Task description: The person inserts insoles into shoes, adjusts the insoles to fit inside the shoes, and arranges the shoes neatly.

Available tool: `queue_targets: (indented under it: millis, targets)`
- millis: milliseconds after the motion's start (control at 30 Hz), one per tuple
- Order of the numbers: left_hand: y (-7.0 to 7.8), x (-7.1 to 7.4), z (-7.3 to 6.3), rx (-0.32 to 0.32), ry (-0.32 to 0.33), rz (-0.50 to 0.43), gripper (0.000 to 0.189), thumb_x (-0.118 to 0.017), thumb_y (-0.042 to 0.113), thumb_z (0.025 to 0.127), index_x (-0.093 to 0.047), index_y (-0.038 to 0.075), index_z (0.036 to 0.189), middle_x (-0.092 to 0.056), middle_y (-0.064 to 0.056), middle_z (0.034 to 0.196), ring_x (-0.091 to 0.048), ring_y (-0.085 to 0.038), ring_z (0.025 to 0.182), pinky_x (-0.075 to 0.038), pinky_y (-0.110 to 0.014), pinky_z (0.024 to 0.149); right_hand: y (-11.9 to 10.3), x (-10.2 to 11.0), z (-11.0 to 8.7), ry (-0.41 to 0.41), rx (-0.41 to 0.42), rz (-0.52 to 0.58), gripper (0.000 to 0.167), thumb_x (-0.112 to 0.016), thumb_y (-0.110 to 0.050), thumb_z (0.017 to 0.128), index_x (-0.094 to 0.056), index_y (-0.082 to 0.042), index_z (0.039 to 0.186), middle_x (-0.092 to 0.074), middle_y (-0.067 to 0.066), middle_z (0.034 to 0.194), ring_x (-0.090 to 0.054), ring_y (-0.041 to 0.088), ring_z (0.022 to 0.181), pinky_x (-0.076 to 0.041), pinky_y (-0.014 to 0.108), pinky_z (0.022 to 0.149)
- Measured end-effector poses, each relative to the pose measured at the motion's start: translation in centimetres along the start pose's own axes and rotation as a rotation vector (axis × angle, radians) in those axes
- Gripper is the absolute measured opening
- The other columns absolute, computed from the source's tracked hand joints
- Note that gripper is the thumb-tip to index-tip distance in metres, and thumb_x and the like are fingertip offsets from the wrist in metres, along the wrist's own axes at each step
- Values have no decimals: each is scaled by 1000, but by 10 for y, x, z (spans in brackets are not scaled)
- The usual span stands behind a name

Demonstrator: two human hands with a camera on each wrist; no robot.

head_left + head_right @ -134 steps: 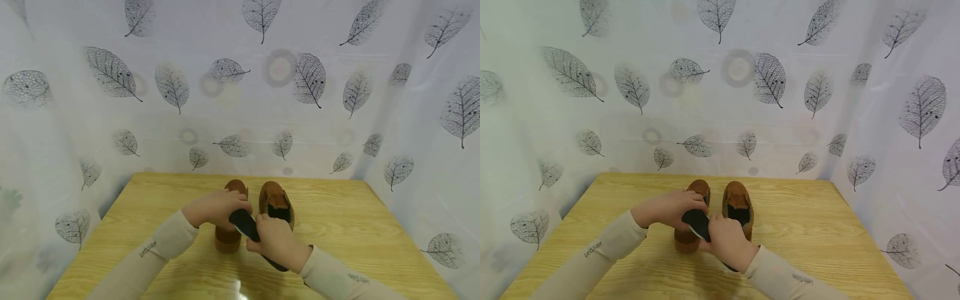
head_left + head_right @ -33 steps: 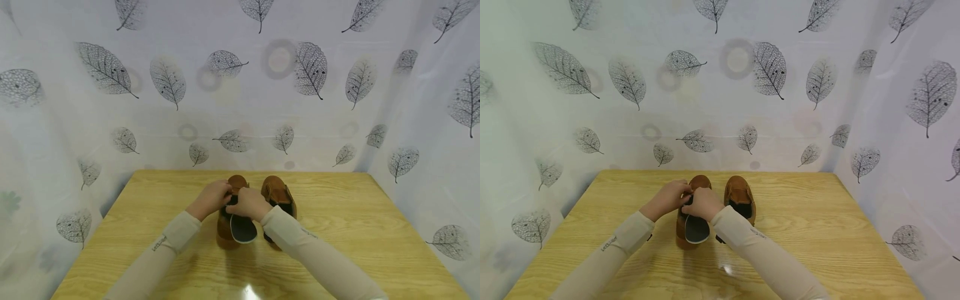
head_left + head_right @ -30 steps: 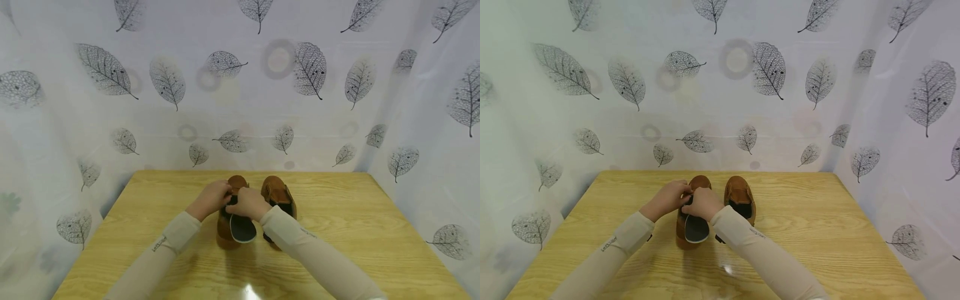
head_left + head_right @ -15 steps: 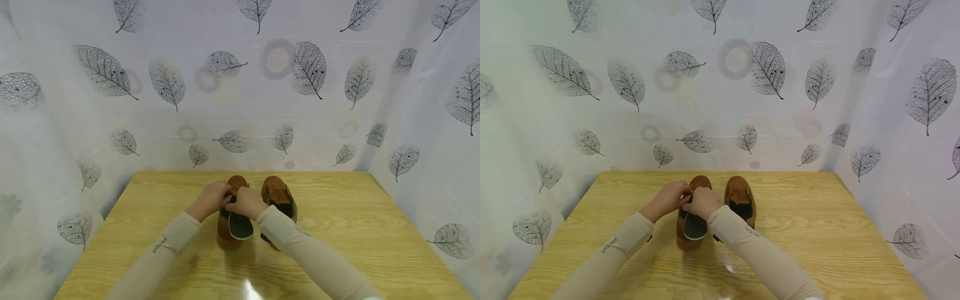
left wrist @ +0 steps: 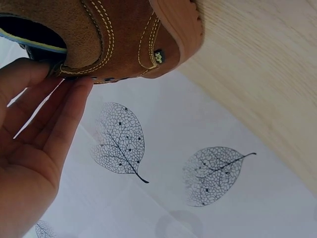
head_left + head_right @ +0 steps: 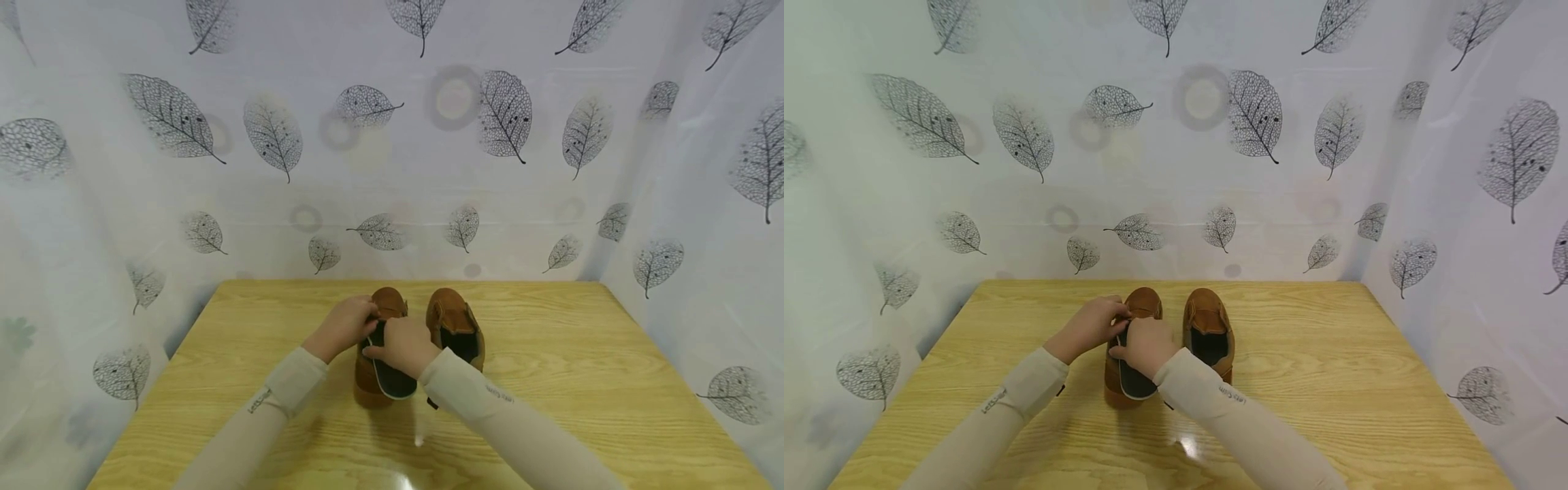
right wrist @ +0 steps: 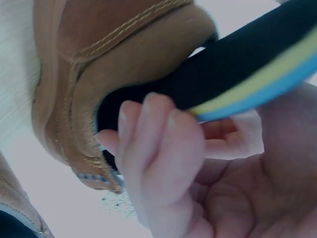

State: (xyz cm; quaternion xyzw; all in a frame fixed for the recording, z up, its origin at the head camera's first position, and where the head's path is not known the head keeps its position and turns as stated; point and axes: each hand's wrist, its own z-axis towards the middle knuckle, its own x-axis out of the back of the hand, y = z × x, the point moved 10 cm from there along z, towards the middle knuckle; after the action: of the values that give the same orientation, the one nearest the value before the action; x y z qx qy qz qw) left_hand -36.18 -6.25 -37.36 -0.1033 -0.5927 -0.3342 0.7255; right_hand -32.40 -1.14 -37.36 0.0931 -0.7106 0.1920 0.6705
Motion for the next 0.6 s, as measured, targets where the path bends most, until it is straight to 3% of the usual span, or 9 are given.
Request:
queue_targets:
  millis: [200, 367, 467, 600]
  targets:
    - [-2, -1, 0, 14, 3, 0, 4, -69, 4, 85, -71, 4, 89, -63, -7, 85, -63, -23, 80, -54, -35, 73, -2, 1, -21, -65, -6, 85, 61, -68, -58, 81, -35, -16, 52, -22, -6, 45, -21, 7, 37, -16, 22, 35]
    - [-2, 0, 1, 17, 7, 4, 5, -70, 5, 85, -71, 4, 90, -63, -7, 85, -63, -23, 79, -54, -35, 72, -2, 4, -36, -123, -22, 89, 56, -77, -54, 74, -43, -14, 55, -32, -4, 49, -30, 9, 43, -23, 23, 38]
    - [-2, 0, 1, 18, 8, 2, 6, -70, 5, 85, -72, 3, 90, -63, -7, 85, -63, -23, 79, -54, -35, 72, -5, 5, -42, -143, -24, 94, 52, -79, -50, 74, -46, -14, 56, -35, -4, 50, -34, 9, 45, -26, 23, 39]
    - [-1, 0, 1, 20, 6, -4, 6, -69, 5, 85, -72, 3, 90, -63, -7, 85, -63, -23, 79, -54, -36, 72, -6, 4, -44, -150, -28, 143, 53, -76, -42, 79, -40, -16, 51, -28, -7, 45, -29, 7, 40, -21, 21, 37]
